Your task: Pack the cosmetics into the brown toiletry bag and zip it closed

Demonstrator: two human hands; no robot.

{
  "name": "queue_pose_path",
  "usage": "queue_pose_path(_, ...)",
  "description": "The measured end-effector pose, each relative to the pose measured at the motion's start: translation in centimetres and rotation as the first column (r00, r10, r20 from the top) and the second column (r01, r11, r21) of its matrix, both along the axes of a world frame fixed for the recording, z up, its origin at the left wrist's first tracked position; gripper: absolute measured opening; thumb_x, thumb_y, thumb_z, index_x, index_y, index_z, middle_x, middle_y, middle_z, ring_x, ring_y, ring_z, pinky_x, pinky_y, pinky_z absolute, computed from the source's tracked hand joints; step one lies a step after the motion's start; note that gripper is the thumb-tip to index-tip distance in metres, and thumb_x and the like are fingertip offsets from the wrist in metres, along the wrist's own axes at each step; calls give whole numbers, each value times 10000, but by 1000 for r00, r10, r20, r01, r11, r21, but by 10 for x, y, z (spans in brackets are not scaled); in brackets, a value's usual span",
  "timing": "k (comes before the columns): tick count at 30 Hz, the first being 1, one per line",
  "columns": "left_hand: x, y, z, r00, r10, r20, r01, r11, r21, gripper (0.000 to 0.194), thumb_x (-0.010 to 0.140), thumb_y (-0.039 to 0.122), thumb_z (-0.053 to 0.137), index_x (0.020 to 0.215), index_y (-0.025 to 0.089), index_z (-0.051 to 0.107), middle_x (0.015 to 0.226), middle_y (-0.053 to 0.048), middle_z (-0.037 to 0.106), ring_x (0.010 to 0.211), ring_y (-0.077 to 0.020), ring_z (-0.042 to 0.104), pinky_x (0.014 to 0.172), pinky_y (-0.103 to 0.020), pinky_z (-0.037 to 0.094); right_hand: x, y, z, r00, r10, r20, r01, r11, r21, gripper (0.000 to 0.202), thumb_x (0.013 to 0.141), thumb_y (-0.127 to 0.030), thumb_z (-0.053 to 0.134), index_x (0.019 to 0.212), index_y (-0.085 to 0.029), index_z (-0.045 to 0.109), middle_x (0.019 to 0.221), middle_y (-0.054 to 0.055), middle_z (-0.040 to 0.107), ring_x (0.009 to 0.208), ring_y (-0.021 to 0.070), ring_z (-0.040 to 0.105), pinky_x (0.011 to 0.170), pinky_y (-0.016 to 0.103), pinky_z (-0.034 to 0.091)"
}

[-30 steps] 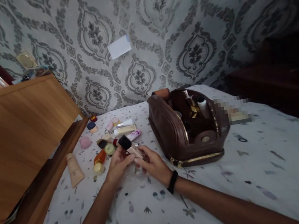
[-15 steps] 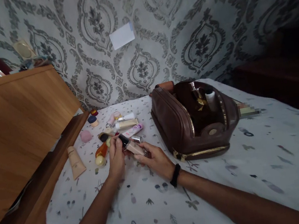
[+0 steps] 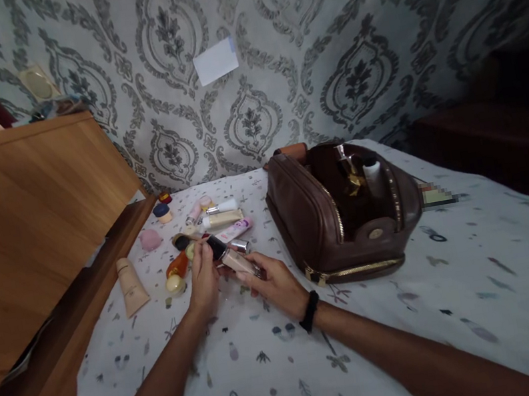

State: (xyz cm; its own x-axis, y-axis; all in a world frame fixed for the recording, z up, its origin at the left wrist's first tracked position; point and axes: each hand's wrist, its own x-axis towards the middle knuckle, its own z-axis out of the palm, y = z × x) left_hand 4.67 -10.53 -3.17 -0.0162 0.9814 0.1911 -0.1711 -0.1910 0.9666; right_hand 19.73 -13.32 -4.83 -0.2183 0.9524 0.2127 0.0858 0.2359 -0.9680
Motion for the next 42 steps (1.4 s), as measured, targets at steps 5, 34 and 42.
queue_pose_path(5,1,-1,3,996,-86,35,88,995,-52,397,841,586,607,1009,235,531,965,-54,690,911,-220,681,680,-289,554,1,0,-1,999,-12,-30,12,1000,6,390,853,-485,586,1062,-157,620,810,14,631,528,99,543,471,217,431)
queue_pose_path(34,-10,-2,46,879,3,-477,31,998,62,649,636,437,823,1205,244,576,1237,-60,602,1162,-258,561,873,-275,525,4,-9,9,969,-118,-217,148,981,129,451,763,-242,683,1212,-237,640,1173,13,704,1031,199,658,886,301,494)
queue_pose_path(42,12,-7,90,789,-40,-613,60,998,12,689,553,478,847,1132,218,578,940,-45,683,833,-215,649,721,-283,533,8,-8,13,974,-153,-168,168,983,74,332,762,-284,693,1083,-208,655,801,-25,655,649,123,569,599,214,432)
